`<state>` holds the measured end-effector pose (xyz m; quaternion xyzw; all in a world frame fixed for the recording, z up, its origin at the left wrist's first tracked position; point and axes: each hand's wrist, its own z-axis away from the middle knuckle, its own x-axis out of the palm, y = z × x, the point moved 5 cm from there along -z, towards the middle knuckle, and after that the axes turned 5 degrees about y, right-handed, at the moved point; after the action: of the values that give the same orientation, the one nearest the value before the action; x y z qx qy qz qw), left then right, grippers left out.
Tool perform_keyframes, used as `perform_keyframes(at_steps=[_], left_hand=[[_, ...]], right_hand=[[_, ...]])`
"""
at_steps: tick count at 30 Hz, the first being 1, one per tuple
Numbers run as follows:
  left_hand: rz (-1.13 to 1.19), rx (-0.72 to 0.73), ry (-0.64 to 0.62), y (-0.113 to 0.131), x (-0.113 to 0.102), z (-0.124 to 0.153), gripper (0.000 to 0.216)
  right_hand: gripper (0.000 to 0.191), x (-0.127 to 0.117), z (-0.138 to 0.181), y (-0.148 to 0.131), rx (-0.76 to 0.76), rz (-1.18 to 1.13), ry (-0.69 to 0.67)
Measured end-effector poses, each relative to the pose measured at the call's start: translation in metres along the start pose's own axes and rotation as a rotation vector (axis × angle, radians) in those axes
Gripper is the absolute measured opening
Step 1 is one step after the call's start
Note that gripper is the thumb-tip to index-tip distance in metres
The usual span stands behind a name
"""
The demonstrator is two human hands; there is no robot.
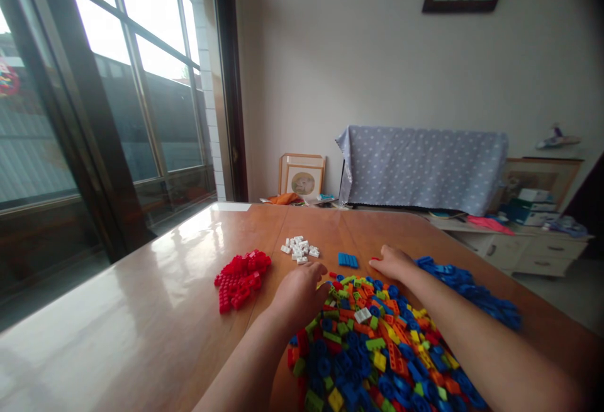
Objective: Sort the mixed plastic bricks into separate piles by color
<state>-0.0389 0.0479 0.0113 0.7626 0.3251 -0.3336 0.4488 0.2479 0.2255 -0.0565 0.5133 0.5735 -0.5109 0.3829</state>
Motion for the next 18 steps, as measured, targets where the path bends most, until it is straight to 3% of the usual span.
perform_keyframes(at_steps=[7,14,18], left_hand=[[-0.015,-0.019,0.001,-0.001,-0.002,0.001,0.025],[-0.063,-0.038,-0.01,-0.004,-0.005,-0.001,0.026],[-0.103,-0.036,0.013,-0.007,-0.005,-0.002,0.024]], right_hand=[[0.047,-0.023,0.014,0.009,0.036,-0.072,0.032],[0.025,-0.036,0.067,0.011,-0.08,-0.256,-0.005],[0.028,-0.044,0.092,0.015,-0.127,-0.362,-0.006]])
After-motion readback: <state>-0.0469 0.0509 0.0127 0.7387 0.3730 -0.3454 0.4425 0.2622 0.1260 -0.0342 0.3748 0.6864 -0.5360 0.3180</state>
